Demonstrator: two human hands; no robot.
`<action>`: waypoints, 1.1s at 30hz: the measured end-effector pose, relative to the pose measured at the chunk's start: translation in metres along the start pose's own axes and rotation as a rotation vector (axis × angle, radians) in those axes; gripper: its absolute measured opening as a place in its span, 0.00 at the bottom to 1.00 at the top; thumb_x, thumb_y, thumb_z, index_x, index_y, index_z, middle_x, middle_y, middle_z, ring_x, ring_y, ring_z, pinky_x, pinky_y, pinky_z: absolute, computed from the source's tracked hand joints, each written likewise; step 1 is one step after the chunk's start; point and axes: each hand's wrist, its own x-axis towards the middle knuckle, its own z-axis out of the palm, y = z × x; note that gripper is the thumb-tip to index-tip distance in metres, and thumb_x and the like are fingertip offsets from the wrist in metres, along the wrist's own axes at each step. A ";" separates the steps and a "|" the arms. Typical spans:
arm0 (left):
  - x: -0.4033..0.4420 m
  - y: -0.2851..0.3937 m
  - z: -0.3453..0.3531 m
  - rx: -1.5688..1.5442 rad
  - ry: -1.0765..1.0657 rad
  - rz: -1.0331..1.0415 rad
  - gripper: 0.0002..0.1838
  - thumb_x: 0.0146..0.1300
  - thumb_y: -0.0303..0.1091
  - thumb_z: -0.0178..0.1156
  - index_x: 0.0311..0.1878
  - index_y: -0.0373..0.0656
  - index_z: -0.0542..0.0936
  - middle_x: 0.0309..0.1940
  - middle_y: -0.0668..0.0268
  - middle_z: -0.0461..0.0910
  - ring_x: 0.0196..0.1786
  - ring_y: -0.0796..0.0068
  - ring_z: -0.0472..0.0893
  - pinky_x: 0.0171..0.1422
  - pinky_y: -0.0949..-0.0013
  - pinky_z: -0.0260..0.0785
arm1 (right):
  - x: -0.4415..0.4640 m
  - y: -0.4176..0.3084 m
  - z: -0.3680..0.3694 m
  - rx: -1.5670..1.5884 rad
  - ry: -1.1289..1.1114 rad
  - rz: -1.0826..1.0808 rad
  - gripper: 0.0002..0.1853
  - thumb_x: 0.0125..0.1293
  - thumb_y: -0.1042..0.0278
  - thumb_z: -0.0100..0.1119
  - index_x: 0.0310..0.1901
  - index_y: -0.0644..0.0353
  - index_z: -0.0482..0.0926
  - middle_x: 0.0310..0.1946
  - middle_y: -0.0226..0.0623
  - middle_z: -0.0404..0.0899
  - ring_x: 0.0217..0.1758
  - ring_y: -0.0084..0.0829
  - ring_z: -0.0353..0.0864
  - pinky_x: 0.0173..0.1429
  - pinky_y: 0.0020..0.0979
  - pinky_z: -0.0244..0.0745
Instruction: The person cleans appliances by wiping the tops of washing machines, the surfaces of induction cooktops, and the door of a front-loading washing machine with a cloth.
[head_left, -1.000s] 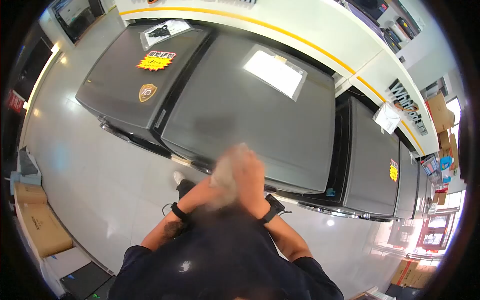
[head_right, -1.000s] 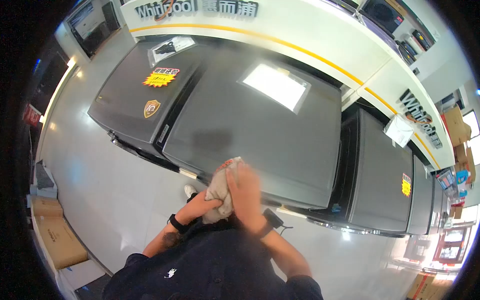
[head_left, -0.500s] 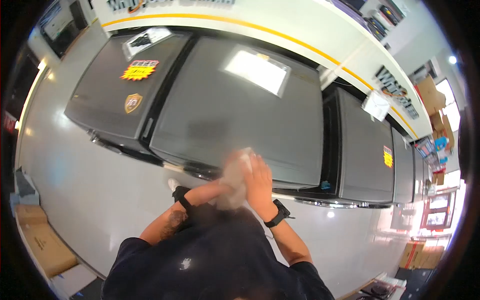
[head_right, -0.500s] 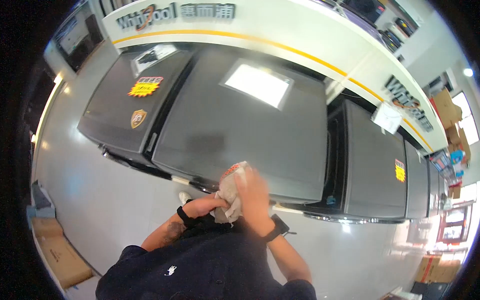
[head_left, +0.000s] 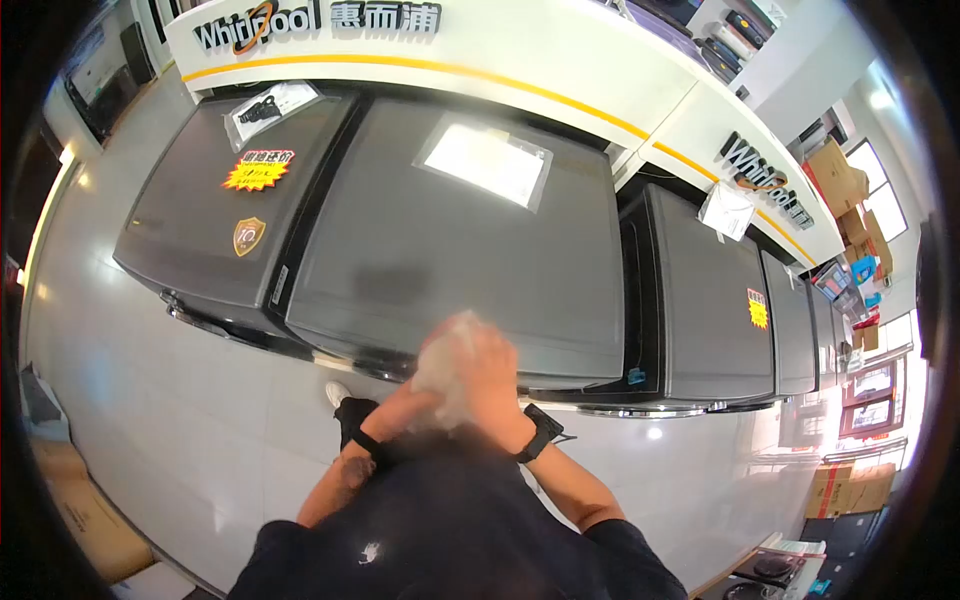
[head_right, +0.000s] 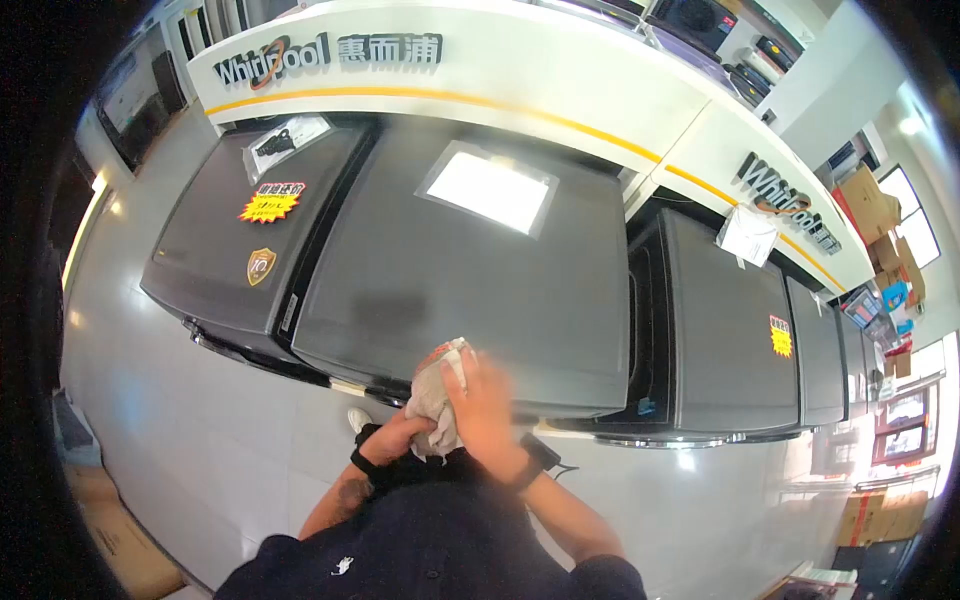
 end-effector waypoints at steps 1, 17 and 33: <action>-0.002 -0.005 -0.004 -0.024 0.023 -0.015 0.32 0.64 0.28 0.59 0.72 0.35 0.66 0.65 0.61 0.74 0.68 0.65 0.72 0.74 0.64 0.62 | 0.003 -0.001 0.004 -0.014 -0.006 -0.017 0.32 0.64 0.66 0.56 0.72 0.50 0.66 0.74 0.52 0.60 0.74 0.56 0.64 0.70 0.61 0.60; -0.008 0.022 0.012 -0.004 -0.030 -0.102 0.30 0.64 0.28 0.61 0.69 0.35 0.69 0.62 0.62 0.78 0.65 0.68 0.76 0.72 0.65 0.65 | 0.000 -0.006 -0.013 0.076 -0.050 0.011 0.31 0.66 0.66 0.54 0.72 0.52 0.66 0.75 0.52 0.58 0.76 0.58 0.60 0.74 0.59 0.57; -0.016 0.007 -0.047 -0.085 0.027 -0.066 0.32 0.63 0.25 0.56 0.72 0.36 0.66 0.64 0.61 0.75 0.65 0.68 0.75 0.71 0.65 0.66 | 0.028 -0.040 0.013 -0.029 -0.026 -0.084 0.31 0.66 0.64 0.54 0.72 0.50 0.66 0.74 0.54 0.60 0.75 0.58 0.61 0.71 0.60 0.56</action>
